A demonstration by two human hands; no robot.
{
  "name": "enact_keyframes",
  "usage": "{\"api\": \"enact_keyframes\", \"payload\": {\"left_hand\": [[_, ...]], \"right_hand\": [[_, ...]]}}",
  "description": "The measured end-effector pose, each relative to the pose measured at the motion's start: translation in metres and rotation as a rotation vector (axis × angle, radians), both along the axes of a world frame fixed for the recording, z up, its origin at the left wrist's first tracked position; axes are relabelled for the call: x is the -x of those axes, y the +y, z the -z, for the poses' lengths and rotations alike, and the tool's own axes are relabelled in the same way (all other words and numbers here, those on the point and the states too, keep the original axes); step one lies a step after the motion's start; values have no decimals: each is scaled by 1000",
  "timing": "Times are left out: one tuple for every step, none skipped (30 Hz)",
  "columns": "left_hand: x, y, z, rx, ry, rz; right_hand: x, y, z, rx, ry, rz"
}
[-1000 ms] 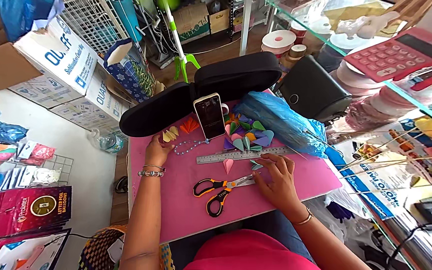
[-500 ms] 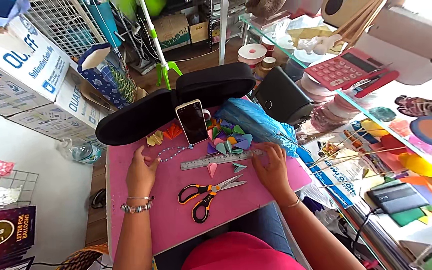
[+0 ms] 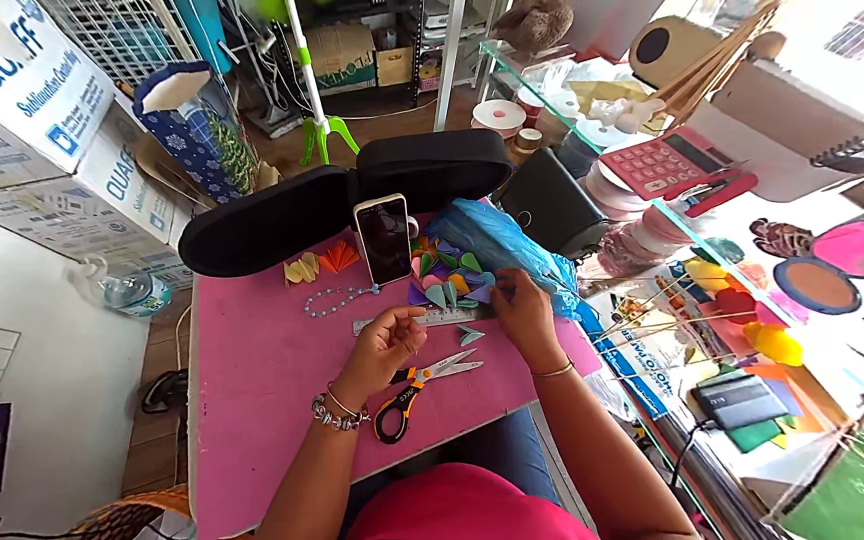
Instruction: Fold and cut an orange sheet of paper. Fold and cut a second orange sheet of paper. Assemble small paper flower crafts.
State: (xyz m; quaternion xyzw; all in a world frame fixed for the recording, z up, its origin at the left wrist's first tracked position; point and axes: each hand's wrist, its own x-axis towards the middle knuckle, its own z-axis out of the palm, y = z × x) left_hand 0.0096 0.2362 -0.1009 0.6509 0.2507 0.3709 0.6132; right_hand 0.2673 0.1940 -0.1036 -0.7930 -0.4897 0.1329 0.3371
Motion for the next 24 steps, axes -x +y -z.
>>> {"api": "enact_keyframes", "payload": {"left_hand": [[1,0,1,45,-25,-25],[2,0,2,85,-38,-54],[2,0,2,114,-51,-76],[3,0,3,138,-66,-86],[4,0,3,162,-83,-88],[4,0,3,188,-107,-85],[4,0,4,216,-130,-76],[3,-1,5,247,-151,-60],[3,-2,6,274,-167,-34],[2,-3,6,295,-176,-7],[1,-4,6,314,-182,18],[1,-5,7,327,-186,40],[0,-6,7,341,-191,55],[-1,-7,8,358,-196,69],[-2,-8,9,379,-211,87],[-3,-9,10,399,-233,104],[-3,-9,11,416,-247,118],[-4,-10,12,428,-257,129],[-4,-10,12,435,-267,139],[-4,-10,12,440,-274,145],[-5,-11,12,447,-277,147],[-5,-11,12,457,-281,146],[-5,-12,11,472,-286,142],[-5,-12,11,488,-298,136]], "right_hand": [[-2,-1,-1,-19,37,9],[-3,-1,-2,-37,84,18],[-5,-3,-3,-57,141,27],[-7,-4,-3,-86,202,33],[-9,-5,-3,-123,265,42],[-10,-6,-4,-161,323,53],[-11,-8,-5,-195,364,70],[-12,-9,-6,-224,390,90],[-12,-11,-7,-245,405,105],[-13,-12,-8,-265,417,117],[-13,-13,-9,-281,430,131],[-14,-14,-9,-293,442,143],[-14,-14,-9,-307,453,154],[-15,-14,-9,-330,465,163],[-15,-14,-9,-354,476,172],[-14,-13,-9,-374,481,176],[-14,-12,-9,-392,480,173],[-14,-12,-9,-404,470,166],[-14,-10,-8,-417,455,160],[-14,-10,-7,-426,449,155],[-14,-9,-7,-429,450,151],[-14,-8,-8,-424,459,149],[-14,-7,-8,-414,475,152],[-13,-7,-9,-403,502,159]]}}
